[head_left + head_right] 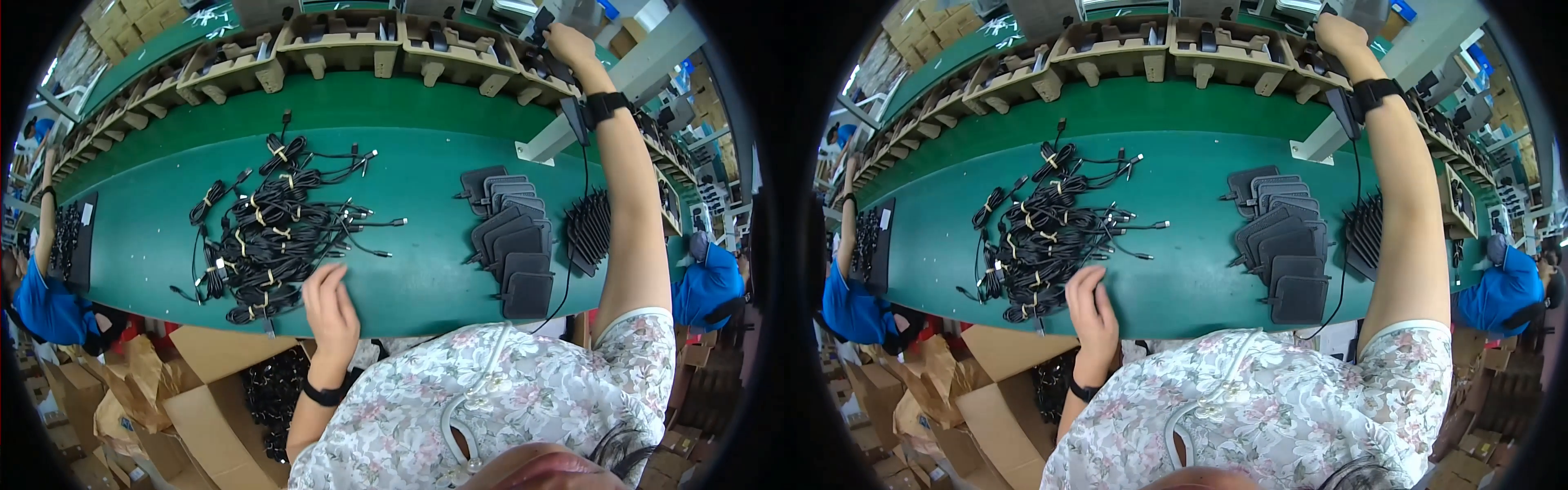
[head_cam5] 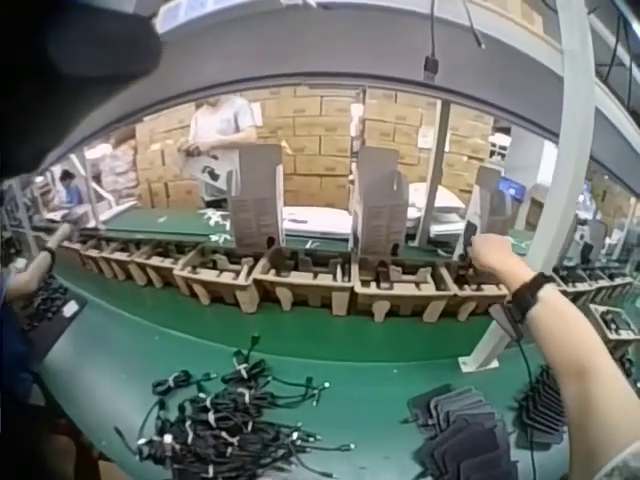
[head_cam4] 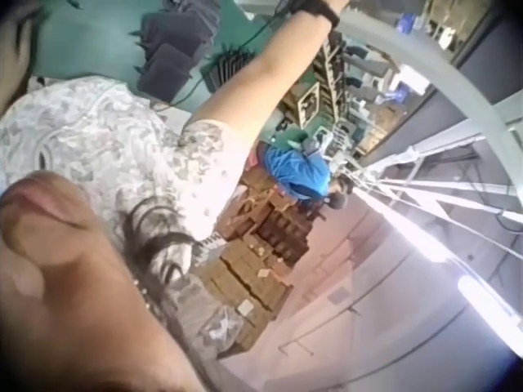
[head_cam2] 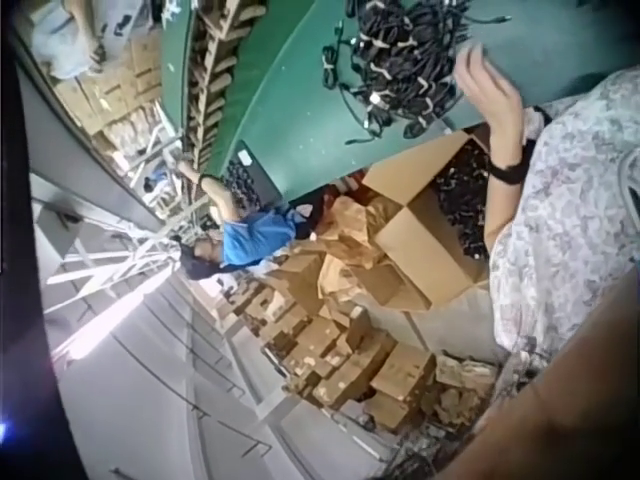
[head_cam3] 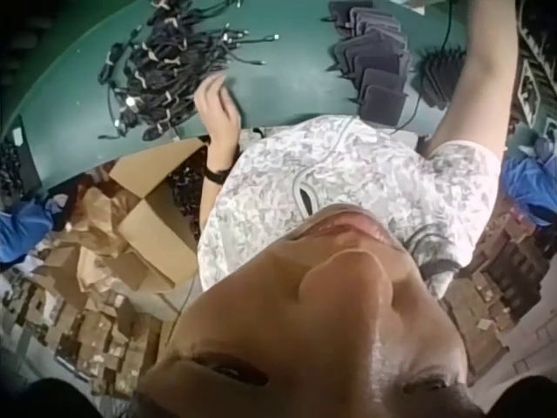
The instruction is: The person gathers bundles of cables from a box, connects individual cables to plastic pads, and places the assembled units into trays on a conveyor belt.
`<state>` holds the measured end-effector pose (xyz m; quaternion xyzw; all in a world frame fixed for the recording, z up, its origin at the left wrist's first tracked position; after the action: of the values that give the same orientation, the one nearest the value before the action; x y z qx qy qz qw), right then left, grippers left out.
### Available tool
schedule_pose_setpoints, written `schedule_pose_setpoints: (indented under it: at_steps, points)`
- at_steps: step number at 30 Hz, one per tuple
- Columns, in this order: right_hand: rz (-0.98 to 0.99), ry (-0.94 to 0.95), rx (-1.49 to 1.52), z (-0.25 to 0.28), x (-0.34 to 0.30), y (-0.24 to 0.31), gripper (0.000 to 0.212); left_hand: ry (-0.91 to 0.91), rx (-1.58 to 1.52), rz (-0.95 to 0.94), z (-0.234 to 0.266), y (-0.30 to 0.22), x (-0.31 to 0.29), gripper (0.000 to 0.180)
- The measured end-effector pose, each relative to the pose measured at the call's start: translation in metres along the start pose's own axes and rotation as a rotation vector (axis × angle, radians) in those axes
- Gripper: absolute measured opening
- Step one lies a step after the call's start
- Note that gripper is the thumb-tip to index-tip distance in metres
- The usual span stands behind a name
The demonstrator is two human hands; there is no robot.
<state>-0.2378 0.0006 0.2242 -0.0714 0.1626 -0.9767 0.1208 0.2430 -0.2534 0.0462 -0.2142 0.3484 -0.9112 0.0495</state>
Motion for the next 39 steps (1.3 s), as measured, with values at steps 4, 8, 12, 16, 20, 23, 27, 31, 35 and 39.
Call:
schedule_pose_setpoints:
  at_steps: [4,8,12,16,20,23,27,31,35,39]
  points:
    - [-0.015,0.101,-0.039,-0.012,0.049,-0.015,0.035,-0.033,0.024,0.076,0.006,-0.004,-0.001,0.023]
    - [-0.014,0.226,-0.086,-0.016,0.055,0.023,0.036,-0.055,0.005,0.092,0.010,0.003,-0.005,0.025]
    - [0.033,0.304,-0.059,-0.069,0.100,0.005,0.038,-0.050,-0.019,0.081,0.010,0.004,-0.003,0.028]
    - [-0.058,-0.006,0.307,-0.125,0.087,0.014,0.043,-0.037,-0.017,0.100,0.008,0.005,-0.005,0.029]
    - [0.069,-0.032,0.226,-0.145,0.097,0.011,0.038,-0.032,-0.021,0.112,0.004,0.008,-0.001,0.029]
    - [0.070,-0.079,0.143,-0.166,0.127,0.005,0.027,-0.014,-0.031,0.120,0.006,0.006,-0.003,0.029]
    - [-0.085,-0.095,0.226,-0.154,0.113,0.015,0.022,-0.013,-0.029,0.133,0.000,0.007,0.003,0.030]
    - [-0.292,-0.124,0.331,-0.111,0.067,0.053,0.018,-0.008,-0.013,0.160,0.001,0.009,-0.003,0.030]
    - [-0.101,-0.034,-0.078,-0.142,0.120,-0.009,0.015,-0.003,-0.018,0.141,-0.003,0.007,0.003,0.030]
    - [0.915,0.136,0.695,-0.124,0.117,-0.034,0.015,-0.001,0.020,0.150,-0.001,0.001,-0.001,0.030]
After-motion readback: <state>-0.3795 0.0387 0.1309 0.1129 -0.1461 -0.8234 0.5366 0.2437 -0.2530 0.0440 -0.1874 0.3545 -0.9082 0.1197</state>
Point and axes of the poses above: each hand's wrist, its own x-axis towards the middle knuckle, its own z-axis out of the back of the hand, y = z × x, the point moved 2 cm from there along x, towards the middle knuckle, and after that the axes turned 12 degrees about y, right-handed, at the moved point
